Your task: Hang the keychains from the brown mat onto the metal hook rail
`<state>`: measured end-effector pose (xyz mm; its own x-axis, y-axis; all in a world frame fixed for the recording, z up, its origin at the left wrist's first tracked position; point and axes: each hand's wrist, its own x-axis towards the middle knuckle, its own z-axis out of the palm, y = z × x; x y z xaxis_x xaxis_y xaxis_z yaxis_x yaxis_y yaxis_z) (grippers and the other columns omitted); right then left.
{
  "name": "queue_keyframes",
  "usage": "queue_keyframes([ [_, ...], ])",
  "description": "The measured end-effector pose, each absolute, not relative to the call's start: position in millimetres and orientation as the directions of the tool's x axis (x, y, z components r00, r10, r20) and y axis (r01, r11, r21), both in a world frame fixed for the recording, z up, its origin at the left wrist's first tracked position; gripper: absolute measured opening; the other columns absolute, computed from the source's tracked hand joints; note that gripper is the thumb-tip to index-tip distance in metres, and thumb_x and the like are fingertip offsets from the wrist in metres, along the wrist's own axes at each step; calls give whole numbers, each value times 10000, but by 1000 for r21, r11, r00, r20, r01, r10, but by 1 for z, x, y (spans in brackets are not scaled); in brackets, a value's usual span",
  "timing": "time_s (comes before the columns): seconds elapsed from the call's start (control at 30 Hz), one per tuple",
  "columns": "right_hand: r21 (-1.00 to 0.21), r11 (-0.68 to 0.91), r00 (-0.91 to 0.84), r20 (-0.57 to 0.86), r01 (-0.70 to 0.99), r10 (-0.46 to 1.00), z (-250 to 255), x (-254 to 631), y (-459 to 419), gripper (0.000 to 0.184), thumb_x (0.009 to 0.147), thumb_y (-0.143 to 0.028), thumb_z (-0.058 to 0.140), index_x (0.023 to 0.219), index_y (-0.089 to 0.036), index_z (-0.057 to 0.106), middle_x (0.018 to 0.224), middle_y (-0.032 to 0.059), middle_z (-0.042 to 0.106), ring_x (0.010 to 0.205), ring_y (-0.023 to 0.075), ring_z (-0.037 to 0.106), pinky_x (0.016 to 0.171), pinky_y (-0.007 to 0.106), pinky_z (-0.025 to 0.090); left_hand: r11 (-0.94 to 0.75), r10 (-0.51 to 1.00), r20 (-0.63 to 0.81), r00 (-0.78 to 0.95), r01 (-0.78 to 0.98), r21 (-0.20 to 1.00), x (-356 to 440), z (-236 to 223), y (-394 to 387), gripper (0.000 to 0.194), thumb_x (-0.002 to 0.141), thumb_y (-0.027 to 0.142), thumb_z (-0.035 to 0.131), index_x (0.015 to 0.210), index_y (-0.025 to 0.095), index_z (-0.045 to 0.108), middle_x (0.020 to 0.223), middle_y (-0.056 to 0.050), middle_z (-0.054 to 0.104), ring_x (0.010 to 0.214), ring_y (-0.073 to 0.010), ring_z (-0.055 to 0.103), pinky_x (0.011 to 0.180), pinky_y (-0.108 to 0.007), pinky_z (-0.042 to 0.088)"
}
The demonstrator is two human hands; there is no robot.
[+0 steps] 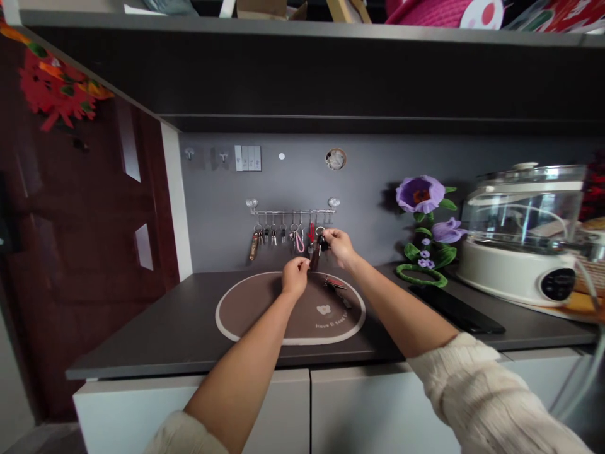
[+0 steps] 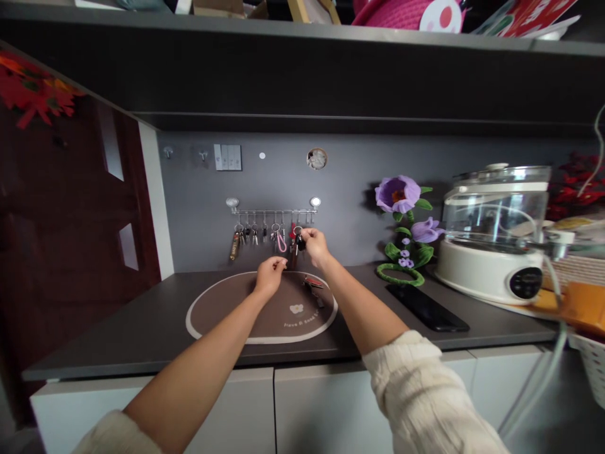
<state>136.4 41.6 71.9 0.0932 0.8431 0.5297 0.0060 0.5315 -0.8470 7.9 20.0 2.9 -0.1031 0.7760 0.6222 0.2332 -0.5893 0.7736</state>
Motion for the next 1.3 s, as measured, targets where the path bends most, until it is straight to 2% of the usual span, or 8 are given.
queue_keyframes([
  [0.2,-885,428,193,395,-181,898,94,133,58,139,732,-275,523,656,-164,487,473,-7,528,388,97,464,416,229,370,-622,684,727,-68,466,629,5,1,18,193,757,246,450,711,167,621,718,-58,597,705,-162,508,694,-276,363],
  [0.43,-881,395,278,323,-260,905,101,128,80,152,748,-125,466,599,-146,484,399,-24,470,336,81,420,379,217,369,-571,675,734,-68,582,579,2,3,16,210,776,222,421,738,169,621,758,-63,593,752,-169,503,720,-278,356],
  [0.63,-886,392,332,303,-247,894,99,124,98,155,759,-115,452,607,-144,472,392,-47,451,339,67,424,368,184,378,-528,684,728,-43,660,534,1,3,16,224,792,210,398,779,163,617,787,-56,605,764,-156,514,711,-261,363],
  [0.97,-907,384,389,295,-173,873,93,126,112,55,727,-167,527,684,-134,533,471,-20,524,406,71,474,430,187,432,-516,682,729,-54,671,533,1,2,19,223,790,213,405,785,157,621,782,-60,614,754,-158,517,696,-264,366],
  [1.3,-912,385,447,288,-140,847,89,123,127,91,689,-222,567,670,-138,540,468,-23,507,442,81,479,419,189,422,-504,686,724,-66,674,540,-1,2,21,226,793,214,402,786,158,621,773,-59,612,740,-156,518,685,-262,370],
])
